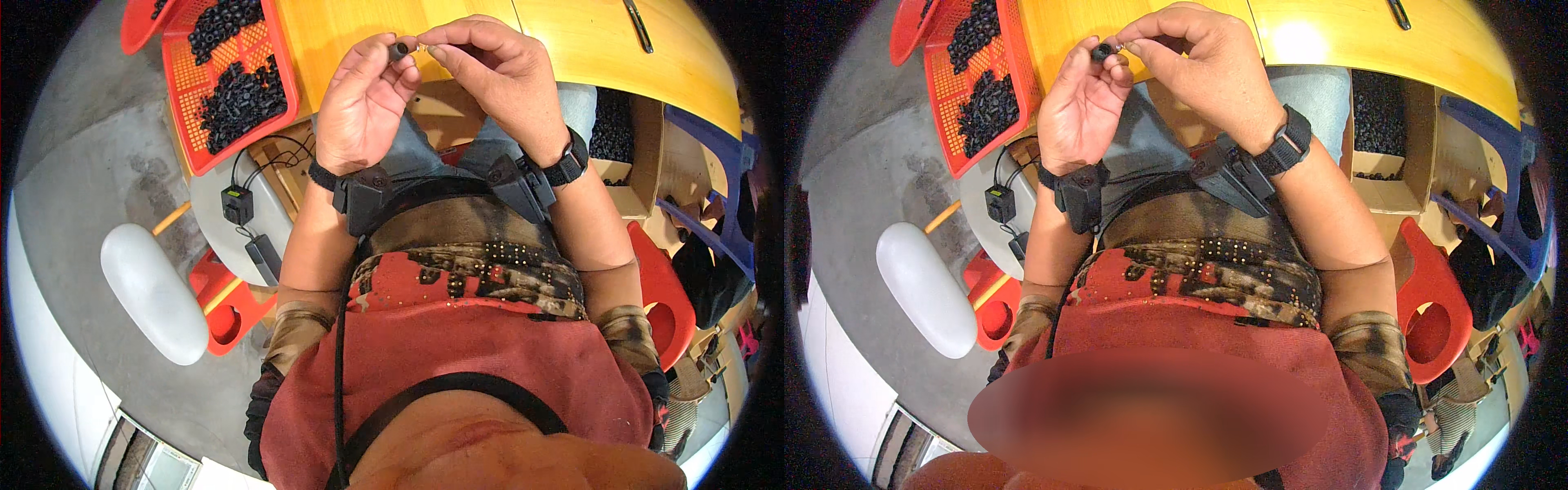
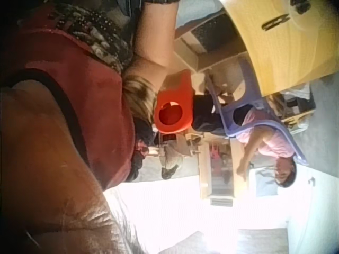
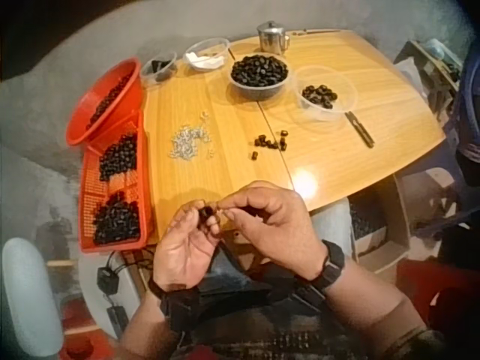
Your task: The person assembles components by picking up metal pins and black rubber pieces, inserting each pin into a rubber piece by hand, and placing the assembled parts on the table.
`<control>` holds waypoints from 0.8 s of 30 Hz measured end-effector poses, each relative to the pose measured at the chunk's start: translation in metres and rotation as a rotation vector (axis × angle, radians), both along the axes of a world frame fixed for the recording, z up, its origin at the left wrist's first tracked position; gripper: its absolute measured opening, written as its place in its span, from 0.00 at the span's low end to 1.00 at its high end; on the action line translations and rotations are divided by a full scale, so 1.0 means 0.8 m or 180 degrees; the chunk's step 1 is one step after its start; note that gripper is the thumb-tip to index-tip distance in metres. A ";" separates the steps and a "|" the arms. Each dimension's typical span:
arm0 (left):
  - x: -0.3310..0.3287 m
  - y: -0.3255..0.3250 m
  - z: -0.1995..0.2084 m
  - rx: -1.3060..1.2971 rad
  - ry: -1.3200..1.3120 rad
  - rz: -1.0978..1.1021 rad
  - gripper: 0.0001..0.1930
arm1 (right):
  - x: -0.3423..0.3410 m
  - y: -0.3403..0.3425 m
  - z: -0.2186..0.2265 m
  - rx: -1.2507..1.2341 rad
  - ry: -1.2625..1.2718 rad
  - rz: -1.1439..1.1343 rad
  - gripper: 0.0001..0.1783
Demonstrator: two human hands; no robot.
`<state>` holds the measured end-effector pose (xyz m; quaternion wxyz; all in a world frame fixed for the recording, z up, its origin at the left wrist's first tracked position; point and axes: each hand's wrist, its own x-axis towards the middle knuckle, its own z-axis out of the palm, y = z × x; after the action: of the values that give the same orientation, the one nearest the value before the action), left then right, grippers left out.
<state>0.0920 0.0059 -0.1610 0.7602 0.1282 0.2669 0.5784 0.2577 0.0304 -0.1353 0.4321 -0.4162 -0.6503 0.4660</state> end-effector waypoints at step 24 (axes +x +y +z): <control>0.006 -0.002 -0.005 0.0053 0.0248 -0.0221 0.13 | -0.019 0.000 0.012 0.0336 -0.0408 -0.0344 0.07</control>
<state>0.0971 0.0041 -0.1653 0.7677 0.1662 0.2868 0.5485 0.2425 0.0304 -0.1256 0.4355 -0.4562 -0.6768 0.3796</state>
